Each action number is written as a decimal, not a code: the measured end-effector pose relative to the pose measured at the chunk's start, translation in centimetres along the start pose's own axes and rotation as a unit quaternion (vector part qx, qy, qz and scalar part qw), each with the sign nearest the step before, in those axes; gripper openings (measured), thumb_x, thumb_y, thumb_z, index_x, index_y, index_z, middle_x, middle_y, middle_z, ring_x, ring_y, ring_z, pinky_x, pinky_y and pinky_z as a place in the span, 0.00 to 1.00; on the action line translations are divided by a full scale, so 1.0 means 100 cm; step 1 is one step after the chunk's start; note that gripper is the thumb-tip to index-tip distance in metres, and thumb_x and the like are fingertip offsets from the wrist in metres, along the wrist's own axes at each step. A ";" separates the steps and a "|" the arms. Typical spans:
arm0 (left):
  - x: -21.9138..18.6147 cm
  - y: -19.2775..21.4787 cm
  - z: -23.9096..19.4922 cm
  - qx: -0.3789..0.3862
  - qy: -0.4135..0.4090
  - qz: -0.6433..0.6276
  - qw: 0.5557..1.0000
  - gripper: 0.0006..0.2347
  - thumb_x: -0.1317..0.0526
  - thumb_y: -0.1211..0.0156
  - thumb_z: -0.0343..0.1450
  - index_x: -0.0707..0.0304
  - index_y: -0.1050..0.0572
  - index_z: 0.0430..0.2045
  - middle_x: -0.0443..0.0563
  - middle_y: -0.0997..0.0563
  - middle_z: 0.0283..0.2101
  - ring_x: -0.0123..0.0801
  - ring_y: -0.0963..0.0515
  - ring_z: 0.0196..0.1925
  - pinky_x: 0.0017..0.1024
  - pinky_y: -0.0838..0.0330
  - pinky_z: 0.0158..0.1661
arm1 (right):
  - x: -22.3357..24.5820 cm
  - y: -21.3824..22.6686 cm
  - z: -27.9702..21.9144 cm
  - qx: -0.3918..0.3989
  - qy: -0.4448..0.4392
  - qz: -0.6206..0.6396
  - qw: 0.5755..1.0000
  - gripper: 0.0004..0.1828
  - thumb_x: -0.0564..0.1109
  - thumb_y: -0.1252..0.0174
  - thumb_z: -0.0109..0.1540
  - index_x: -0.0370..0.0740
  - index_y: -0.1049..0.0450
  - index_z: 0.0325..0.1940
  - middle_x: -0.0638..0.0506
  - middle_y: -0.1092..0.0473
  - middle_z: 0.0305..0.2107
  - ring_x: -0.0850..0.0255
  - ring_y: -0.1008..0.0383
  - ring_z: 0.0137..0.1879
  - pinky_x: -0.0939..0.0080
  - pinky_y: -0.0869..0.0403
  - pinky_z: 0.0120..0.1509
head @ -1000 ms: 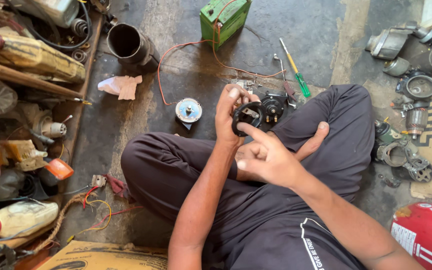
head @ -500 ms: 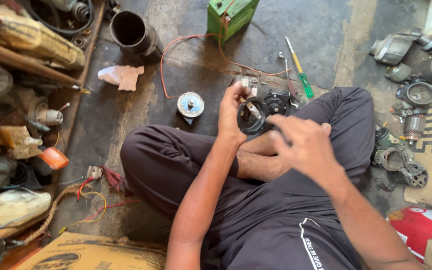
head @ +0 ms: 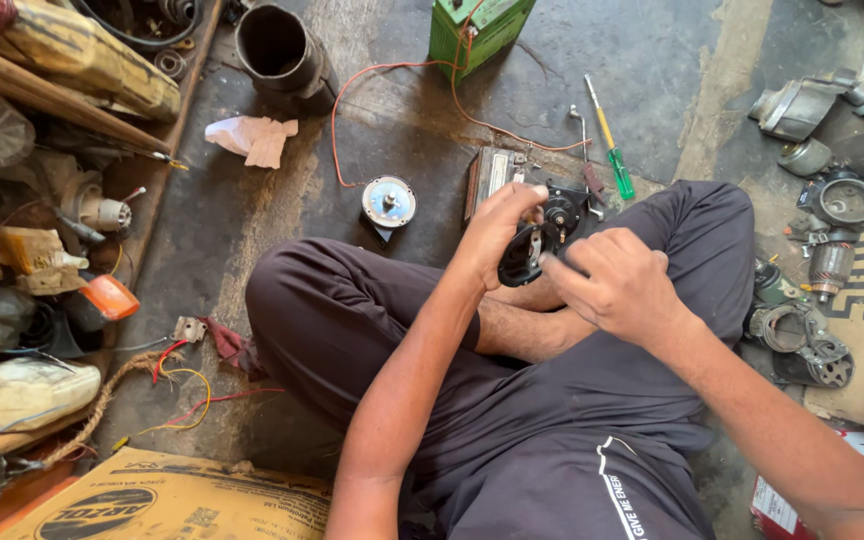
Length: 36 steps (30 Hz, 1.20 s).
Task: The person sits on the floor and uses a screwdriver to disassemble and reassemble a small black electrical component. They connect wires to a green battery to test the component, then continue adjusting internal parts with the screwdriver.
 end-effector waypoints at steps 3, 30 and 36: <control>0.003 -0.003 0.001 0.007 -0.009 0.007 1.000 0.07 0.60 0.38 0.72 0.62 0.25 0.27 0.43 0.27 0.28 0.21 0.28 0.32 0.21 0.33 0.35 | -0.003 -0.004 -0.004 0.014 0.048 -0.004 0.999 0.20 0.44 0.40 0.52 0.37 0.23 0.47 0.53 0.37 0.26 0.57 0.33 0.33 0.55 0.33 0.40; 0.004 -0.002 0.008 0.009 0.015 -0.228 0.974 0.08 0.59 0.37 0.74 0.66 0.25 0.36 0.48 0.25 0.32 0.25 0.24 0.29 0.23 0.27 0.30 | -0.023 -0.073 -0.087 -0.193 -0.408 0.538 0.712 0.06 0.37 0.43 0.72 0.33 0.28 0.41 0.55 0.33 0.27 0.68 0.33 0.35 0.64 0.31 0.46; 0.005 0.005 0.009 -0.032 0.022 -0.188 0.981 0.12 0.54 0.41 0.71 0.66 0.24 0.34 0.51 0.23 0.29 0.28 0.22 0.28 0.25 0.24 0.31 | 0.021 -0.018 -0.030 -0.109 -0.251 0.129 0.953 0.21 0.37 0.38 0.57 0.40 0.24 0.56 0.52 0.30 0.26 0.61 0.31 0.30 0.50 0.32 0.51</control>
Point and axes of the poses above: each hand's wrist, its own z-axis towards the middle knuckle, its own y-axis out of the back of the hand, x = y × z, the point moved 5 cm from there along z, towards the middle knuckle
